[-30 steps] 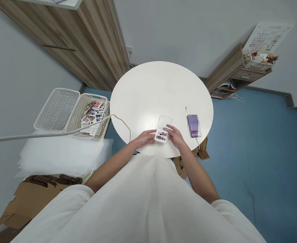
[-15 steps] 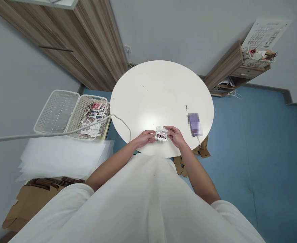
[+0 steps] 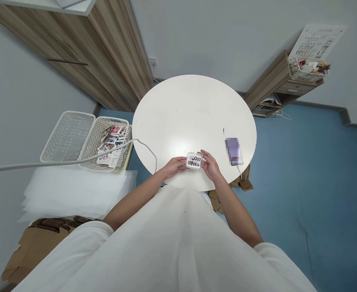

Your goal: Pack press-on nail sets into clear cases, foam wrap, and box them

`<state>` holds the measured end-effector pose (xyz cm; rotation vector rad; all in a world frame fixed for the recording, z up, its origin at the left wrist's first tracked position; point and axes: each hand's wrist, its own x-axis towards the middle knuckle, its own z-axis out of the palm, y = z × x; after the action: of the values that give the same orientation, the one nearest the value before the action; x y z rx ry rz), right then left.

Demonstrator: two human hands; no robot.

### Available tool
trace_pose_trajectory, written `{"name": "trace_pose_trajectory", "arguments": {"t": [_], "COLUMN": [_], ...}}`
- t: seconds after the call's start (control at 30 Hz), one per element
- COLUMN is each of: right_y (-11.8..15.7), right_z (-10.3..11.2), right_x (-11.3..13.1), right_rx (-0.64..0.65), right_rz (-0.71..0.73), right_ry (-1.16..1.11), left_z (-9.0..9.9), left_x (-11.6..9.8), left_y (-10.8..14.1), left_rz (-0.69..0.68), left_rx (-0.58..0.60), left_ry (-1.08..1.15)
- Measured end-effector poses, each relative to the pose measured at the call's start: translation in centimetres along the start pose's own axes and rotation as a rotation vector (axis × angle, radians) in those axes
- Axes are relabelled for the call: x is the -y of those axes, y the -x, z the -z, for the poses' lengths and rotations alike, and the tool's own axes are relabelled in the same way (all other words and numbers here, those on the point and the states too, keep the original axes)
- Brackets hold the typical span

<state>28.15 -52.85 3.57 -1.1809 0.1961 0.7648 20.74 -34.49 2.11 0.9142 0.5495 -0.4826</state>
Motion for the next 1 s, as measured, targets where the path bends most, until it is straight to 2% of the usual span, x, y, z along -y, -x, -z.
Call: {"name": "trace_pose_trajectory", "arguments": {"t": [0.33, 0.73, 0.9, 1.0], "right_y": [1.6, 1.6, 1.8, 2.0], "right_z": [0.1, 0.4, 0.4, 0.3], "right_x": [-0.5, -1.0, -0.6, -0.2], "right_rx": [-0.023, -0.063, -0.070, -0.072], "right_rz": [-0.100, -0.078, -0.039, -0.029], "right_ry": [0.069, 0.115, 0.119, 0.145], "left_z": [0.1, -0.6, -1.4, -1.8], "left_x": [-0.4, -0.6, -0.5, -0.2], "left_y": [-0.1, 0.2, 0.6, 0.6], "left_rz": [-0.045, -0.041, -0.018, -0.053], "left_rx": [-0.042, -0.001, 0.014, -0.011], "left_ry": [-0.010, 0.008, -0.175, -0.287]}}
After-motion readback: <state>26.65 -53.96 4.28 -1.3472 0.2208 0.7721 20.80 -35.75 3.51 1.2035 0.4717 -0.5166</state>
